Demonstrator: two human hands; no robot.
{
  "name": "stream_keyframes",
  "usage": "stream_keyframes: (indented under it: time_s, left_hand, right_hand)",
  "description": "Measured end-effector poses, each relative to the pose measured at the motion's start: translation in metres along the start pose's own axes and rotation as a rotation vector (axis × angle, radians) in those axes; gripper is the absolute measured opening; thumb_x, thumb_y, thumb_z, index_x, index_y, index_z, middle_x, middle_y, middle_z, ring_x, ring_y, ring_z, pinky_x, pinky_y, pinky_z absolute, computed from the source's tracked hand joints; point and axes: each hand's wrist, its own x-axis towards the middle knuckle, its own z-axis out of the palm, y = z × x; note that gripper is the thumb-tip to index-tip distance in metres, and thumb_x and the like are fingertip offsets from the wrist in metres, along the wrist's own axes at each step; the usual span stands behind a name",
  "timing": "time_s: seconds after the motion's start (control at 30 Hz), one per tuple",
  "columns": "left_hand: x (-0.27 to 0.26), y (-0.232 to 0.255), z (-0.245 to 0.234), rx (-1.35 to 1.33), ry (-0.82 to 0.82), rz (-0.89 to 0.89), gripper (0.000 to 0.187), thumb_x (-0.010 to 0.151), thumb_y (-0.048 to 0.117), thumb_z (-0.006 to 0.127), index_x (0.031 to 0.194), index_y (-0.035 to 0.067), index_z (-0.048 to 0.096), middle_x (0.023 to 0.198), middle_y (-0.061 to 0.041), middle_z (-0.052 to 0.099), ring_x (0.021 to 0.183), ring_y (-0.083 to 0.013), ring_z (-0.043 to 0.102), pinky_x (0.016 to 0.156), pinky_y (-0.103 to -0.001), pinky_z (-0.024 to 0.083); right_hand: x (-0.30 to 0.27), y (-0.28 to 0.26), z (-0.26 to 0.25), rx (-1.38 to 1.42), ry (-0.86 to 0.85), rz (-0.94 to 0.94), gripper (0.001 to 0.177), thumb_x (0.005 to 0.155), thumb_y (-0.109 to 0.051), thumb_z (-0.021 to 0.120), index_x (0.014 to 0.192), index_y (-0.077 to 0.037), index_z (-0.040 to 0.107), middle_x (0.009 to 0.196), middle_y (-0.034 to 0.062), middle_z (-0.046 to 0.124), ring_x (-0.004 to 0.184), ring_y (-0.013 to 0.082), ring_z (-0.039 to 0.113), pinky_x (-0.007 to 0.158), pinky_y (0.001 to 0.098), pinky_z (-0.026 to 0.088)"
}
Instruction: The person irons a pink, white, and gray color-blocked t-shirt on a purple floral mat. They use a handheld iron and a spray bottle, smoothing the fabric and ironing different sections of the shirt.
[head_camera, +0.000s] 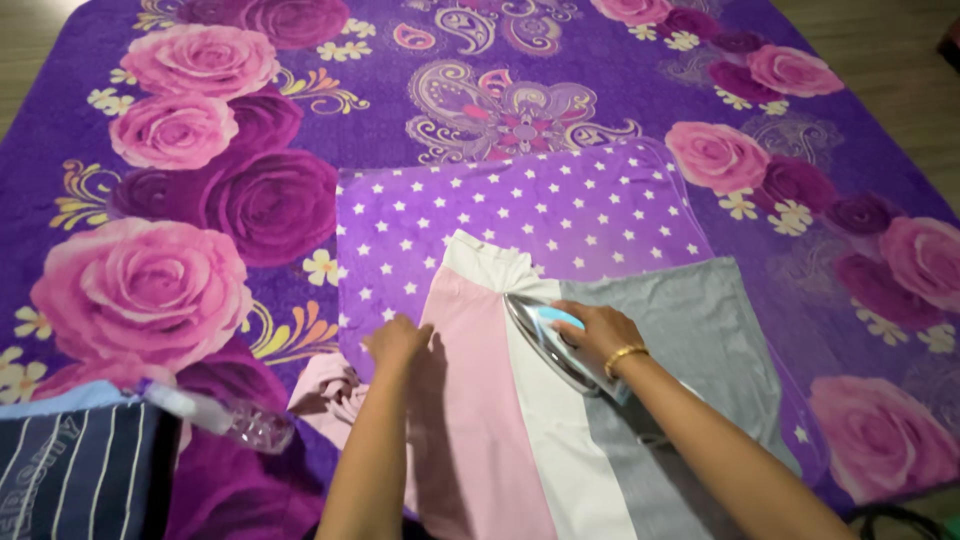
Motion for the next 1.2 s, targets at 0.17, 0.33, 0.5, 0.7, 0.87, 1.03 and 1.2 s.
stream_keyframes:
  time_s: [0.17, 0.33, 0.5, 0.7, 0.87, 1.03, 1.2]
  left_hand:
    - [0.075, 0.063, 0.001, -0.149, 0.119, 0.12, 0.055, 0.087, 0.05, 0.068, 0.122, 0.008, 0.066, 0.129, -0.018, 0.064, 0.122, -0.0398, 0.06, 0.099, -0.054, 0.049]
    - [0.12, 0.11, 0.01, -0.34, 0.285, 0.112, 0.046, 0.087, 0.045, 0.072, 0.115, 0.009, 0.071, 0.125, -0.017, 0.065, 0.119, -0.0405, 0.06, 0.096, -0.054, 0.048]
    - [0.148, 0.127, 0.006, -0.513, 0.252, 0.038, 0.031, 0.081, 0.035, 0.077, 0.103, 0.013, 0.077, 0.106, -0.013, 0.074, 0.107, -0.0354, 0.068, 0.094, -0.047, 0.05]
    - [0.159, 0.127, 0.004, -0.736, 0.219, -0.038, 0.021, 0.082, 0.029, 0.075, 0.093, 0.011, 0.075, 0.094, -0.01, 0.077, 0.095, -0.0295, 0.073, 0.09, -0.042, 0.052]
    - [0.135, 0.105, 0.004, -0.692, 0.423, 0.044, 0.021, 0.086, 0.026, 0.068, 0.094, 0.008, 0.074, 0.094, -0.013, 0.074, 0.093, -0.0329, 0.069, 0.085, -0.047, 0.05]
    - [0.052, 0.041, 0.025, -0.58, 0.256, -0.016, 0.031, 0.084, 0.034, 0.066, 0.091, 0.004, 0.072, 0.092, -0.02, 0.073, 0.093, -0.0411, 0.069, 0.084, -0.051, 0.051]
    - [0.02, 0.018, 0.048, -1.369, 0.114, -0.026, 0.016, 0.083, 0.012, 0.072, 0.081, -0.003, 0.068, 0.07, -0.008, 0.056, 0.064, -0.0209, 0.048, 0.059, -0.042, 0.038]
  right_hand:
    - [-0.008, -0.013, -0.002, 0.061, 0.016, -0.013, 0.043, 0.088, -0.054, 0.063, 0.129, -0.044, 0.068, 0.098, 0.0075, 0.077, 0.089, 0.0307, 0.072, 0.079, 0.0439, 0.057]
    - [0.006, -0.033, 0.002, -0.043, -0.032, -0.025, 0.044, 0.09, -0.057, 0.057, 0.132, -0.046, 0.064, 0.093, 0.0094, 0.076, 0.088, 0.0319, 0.071, 0.079, 0.0456, 0.056]
    - [0.03, -0.048, 0.007, -0.074, -0.008, -0.03, 0.044, 0.091, -0.058, 0.054, 0.133, -0.045, 0.062, 0.091, 0.0133, 0.075, 0.088, 0.0335, 0.071, 0.079, 0.0465, 0.056]
    - [0.071, -0.071, 0.019, -0.099, 0.086, -0.037, 0.045, 0.094, -0.057, 0.054, 0.134, -0.039, 0.061, 0.095, 0.0163, 0.074, 0.088, 0.0368, 0.072, 0.077, 0.0494, 0.058]
    - [0.118, -0.1, 0.023, -0.036, 0.107, -0.026, 0.044, 0.095, -0.054, 0.056, 0.134, -0.036, 0.063, 0.1, 0.0148, 0.075, 0.094, 0.0365, 0.072, 0.08, 0.0496, 0.058]
    - [0.143, -0.121, 0.027, 0.048, 0.145, -0.028, 0.045, 0.094, -0.049, 0.059, 0.135, -0.032, 0.064, 0.108, 0.0127, 0.075, 0.102, 0.0367, 0.07, 0.087, 0.0512, 0.056]
    - [0.138, -0.113, 0.026, 0.118, 0.097, -0.096, 0.046, 0.088, -0.053, 0.062, 0.131, -0.034, 0.066, 0.117, 0.0096, 0.073, 0.107, 0.0345, 0.069, 0.09, 0.0487, 0.055]
